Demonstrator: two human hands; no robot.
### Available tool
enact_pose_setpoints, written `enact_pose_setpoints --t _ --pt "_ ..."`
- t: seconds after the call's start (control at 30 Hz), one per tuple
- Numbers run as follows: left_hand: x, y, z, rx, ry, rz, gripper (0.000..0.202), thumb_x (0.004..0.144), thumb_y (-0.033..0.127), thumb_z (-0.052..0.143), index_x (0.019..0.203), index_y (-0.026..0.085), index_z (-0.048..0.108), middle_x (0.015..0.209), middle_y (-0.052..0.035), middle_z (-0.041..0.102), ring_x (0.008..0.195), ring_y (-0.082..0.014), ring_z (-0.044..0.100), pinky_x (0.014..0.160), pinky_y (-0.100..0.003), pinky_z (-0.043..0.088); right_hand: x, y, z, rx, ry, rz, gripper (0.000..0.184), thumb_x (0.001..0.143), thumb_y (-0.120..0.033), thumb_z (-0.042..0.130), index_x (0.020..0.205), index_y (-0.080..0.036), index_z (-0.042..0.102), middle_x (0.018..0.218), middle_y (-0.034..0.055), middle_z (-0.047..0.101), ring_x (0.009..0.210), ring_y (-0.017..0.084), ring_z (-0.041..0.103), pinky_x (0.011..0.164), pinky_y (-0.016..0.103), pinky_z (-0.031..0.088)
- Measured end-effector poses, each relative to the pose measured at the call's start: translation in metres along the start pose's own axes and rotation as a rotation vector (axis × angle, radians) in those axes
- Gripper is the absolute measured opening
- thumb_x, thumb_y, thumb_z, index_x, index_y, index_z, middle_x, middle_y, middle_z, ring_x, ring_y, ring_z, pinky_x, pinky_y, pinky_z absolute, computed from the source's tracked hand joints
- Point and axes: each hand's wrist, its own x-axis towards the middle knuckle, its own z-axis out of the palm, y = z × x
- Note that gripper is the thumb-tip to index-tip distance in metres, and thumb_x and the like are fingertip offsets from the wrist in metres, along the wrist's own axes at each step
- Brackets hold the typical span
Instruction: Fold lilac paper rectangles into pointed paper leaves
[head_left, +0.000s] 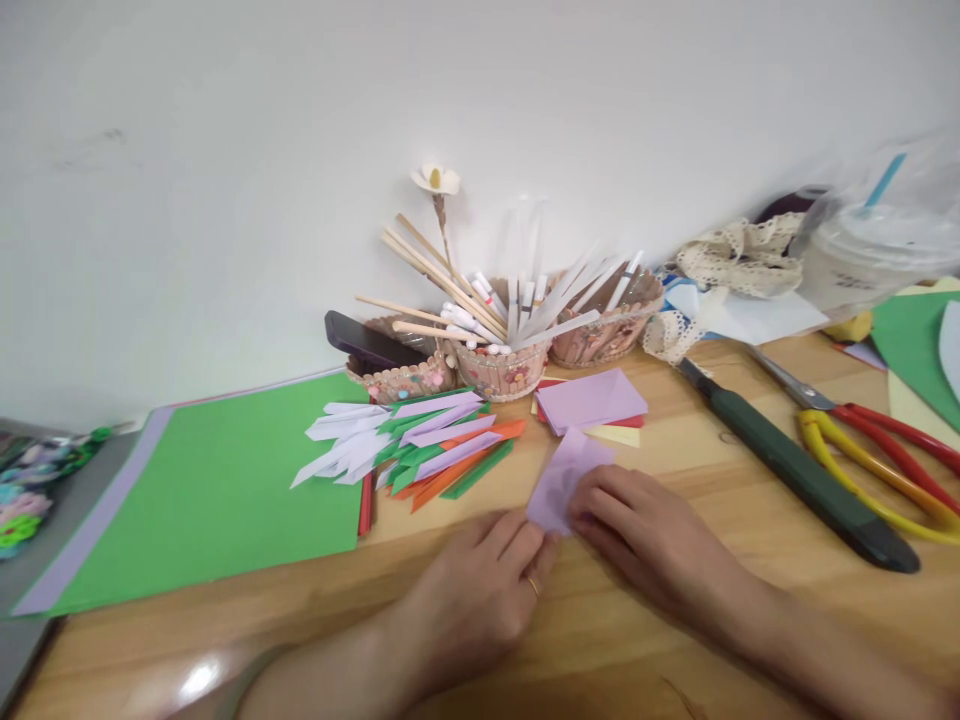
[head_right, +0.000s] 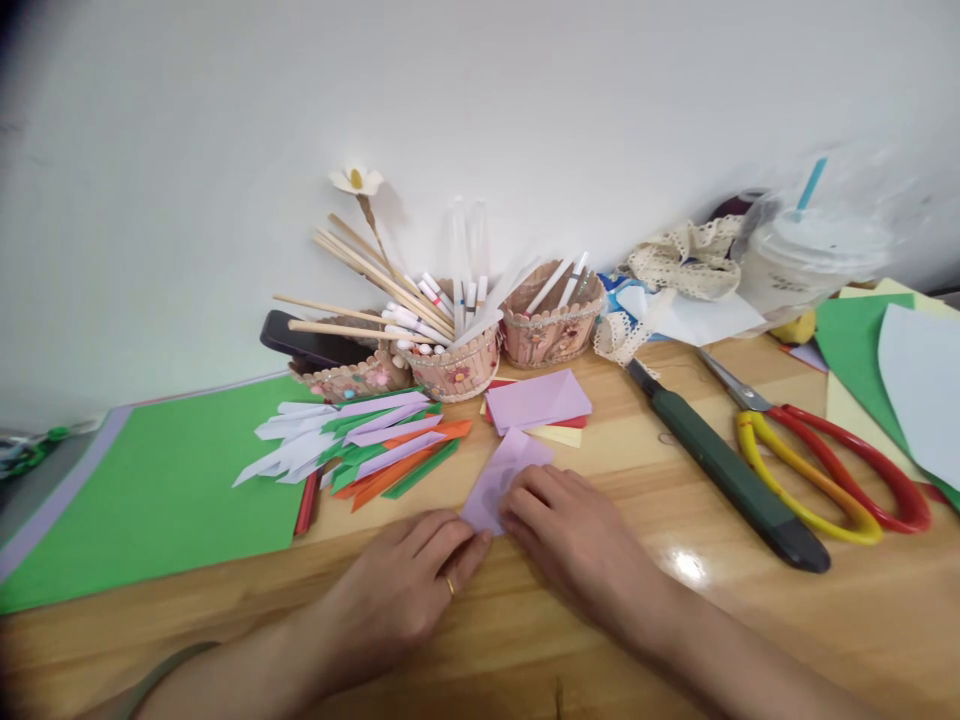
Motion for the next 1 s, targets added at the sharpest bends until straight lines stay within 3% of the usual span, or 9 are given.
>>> enact_pose_setpoints --t 0.17,0.3,0.53,0.63,0.73,0.87,1.0 --pt "0.001 -0.009 0.001 0.031 0.079 -0.036 0.025 0.093 0.013 0.043 0.114 0.011 0.056 0.094 -0.0093 0.059 0.084 -0.0213 0.056 0.073 -0.034 0.049 -0.009 0.005 -0.012 -0.118 -0.012 -0.236 0.023 0.091 -0.015 0.044 0.106 -0.020 0.061 0.092 0.0072 0.063 0.084 0.020 0.055 0.071 0.033 0.045" --pt "0.001 -0.015 0.001 0.093 0.136 -0.113 0.025 0.094 0.012 0.038 0.109 0.011 0.058 0.091 -0.0108 0.059 0.085 -0.0232 0.056 0.068 -0.034 0.049 -0.008 -0.009 -0.009 -0.069 -0.065 -0.248 0.027 0.086 -0.014 0.047 0.109 -0.017 0.062 0.096 0.0088 0.064 0.092 0.022 0.055 0.078 0.036 0.046" --pt "0.003 -0.012 0.004 0.031 0.274 -0.069 0.031 0.097 0.010 0.031 0.102 0.005 0.061 0.091 -0.0123 0.062 0.085 -0.0211 0.057 0.071 -0.033 0.050 0.002 -0.033 -0.009 0.012 -0.182 -0.100 0.031 0.086 -0.034 0.057 0.110 -0.016 0.061 0.104 0.0104 0.062 0.094 0.026 0.054 0.080 0.043 0.048" --pt "0.005 -0.013 0.005 0.009 0.314 -0.080 0.030 0.096 0.009 0.033 0.095 0.005 0.063 0.091 -0.0121 0.063 0.083 -0.0212 0.058 0.070 -0.033 0.050 0.003 -0.025 -0.017 0.117 -0.191 -0.031 0.023 0.091 -0.032 0.049 0.104 -0.018 0.062 0.102 0.0087 0.063 0.092 0.022 0.057 0.078 0.037 0.049" --pt "0.005 -0.015 0.004 -0.005 0.323 -0.058 0.031 0.096 0.008 0.033 0.098 0.005 0.063 0.094 -0.0123 0.064 0.085 -0.0212 0.058 0.071 -0.034 0.051 0.005 -0.011 -0.018 0.103 -0.094 0.154 0.025 0.095 -0.024 0.039 0.095 -0.019 0.063 0.094 0.0076 0.063 0.086 0.019 0.059 0.074 0.033 0.048" --pt "0.004 -0.019 0.002 -0.004 0.343 -0.008 0.030 0.096 0.007 0.034 0.101 0.004 0.064 0.099 -0.0118 0.067 0.088 -0.0204 0.058 0.077 -0.033 0.052 0.013 0.000 -0.016 0.065 -0.100 0.348 0.021 0.092 -0.028 0.045 0.085 -0.019 0.063 0.087 0.0055 0.063 0.075 0.018 0.059 0.067 0.032 0.047" --pt "0.002 -0.022 0.005 0.025 0.335 0.032 0.030 0.095 0.007 0.036 0.104 0.005 0.064 0.104 -0.0112 0.068 0.092 -0.0207 0.059 0.081 -0.035 0.051 0.027 -0.004 -0.013 0.060 -0.113 0.368 0.017 0.089 -0.030 0.051 0.084 -0.021 0.065 0.085 0.0034 0.065 0.074 0.018 0.061 0.064 0.030 0.044"
